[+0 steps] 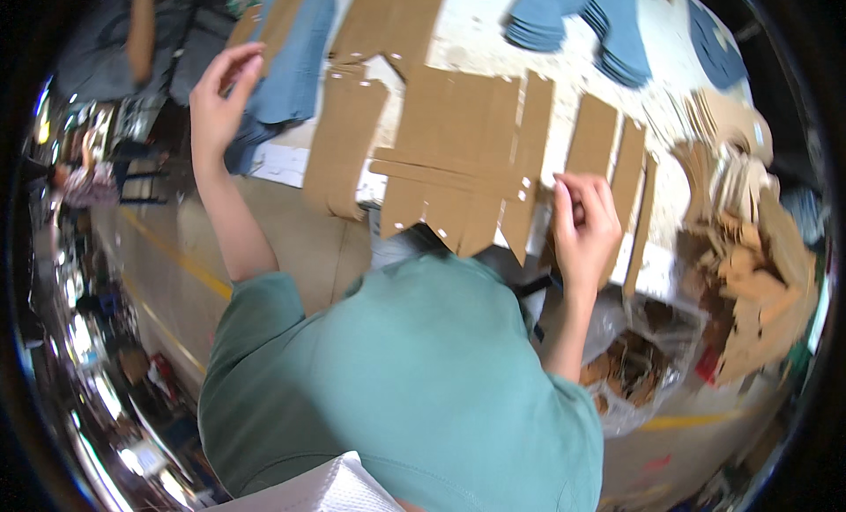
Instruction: The person arranges brown cardboard pattern pieces on a table and secures them with small white pins. They repeatedly pick up pieces, align them, and insert pins to hold them in place.
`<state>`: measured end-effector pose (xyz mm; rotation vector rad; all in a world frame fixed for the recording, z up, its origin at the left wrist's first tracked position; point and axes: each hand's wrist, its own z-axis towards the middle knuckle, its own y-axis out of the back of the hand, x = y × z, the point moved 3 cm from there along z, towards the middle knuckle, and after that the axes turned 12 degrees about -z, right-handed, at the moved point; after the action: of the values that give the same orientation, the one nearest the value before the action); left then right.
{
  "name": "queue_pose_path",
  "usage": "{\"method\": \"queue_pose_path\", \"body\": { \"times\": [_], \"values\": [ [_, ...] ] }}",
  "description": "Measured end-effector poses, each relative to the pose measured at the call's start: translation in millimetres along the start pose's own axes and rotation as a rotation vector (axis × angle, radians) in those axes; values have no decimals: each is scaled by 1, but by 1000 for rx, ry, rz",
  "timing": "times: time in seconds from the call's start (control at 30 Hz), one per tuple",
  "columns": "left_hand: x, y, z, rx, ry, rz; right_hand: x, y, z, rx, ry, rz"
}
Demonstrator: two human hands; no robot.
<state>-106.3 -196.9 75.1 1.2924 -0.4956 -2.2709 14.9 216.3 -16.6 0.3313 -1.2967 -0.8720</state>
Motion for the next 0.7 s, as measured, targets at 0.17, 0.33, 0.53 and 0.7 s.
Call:
{"method": "queue_pose_path", "body": {
  "times": [0.17, 0.33, 0.53, 0.7],
  "values": [
    [-49, -110, -43, 530, 26, -163, 7, -2, 10, 126, 86, -102],
    [-35, -140, -55, 772, 154, -75, 12, -16, 4, 238, 160, -274],
    [-30, -134, -65, 583, 171, -287, 7, -20, 6, 173, 135, -156],
    [-39, -119, -78, 585, 273, -298, 0, -19, 3, 279, -136, 171]
  ]
}}
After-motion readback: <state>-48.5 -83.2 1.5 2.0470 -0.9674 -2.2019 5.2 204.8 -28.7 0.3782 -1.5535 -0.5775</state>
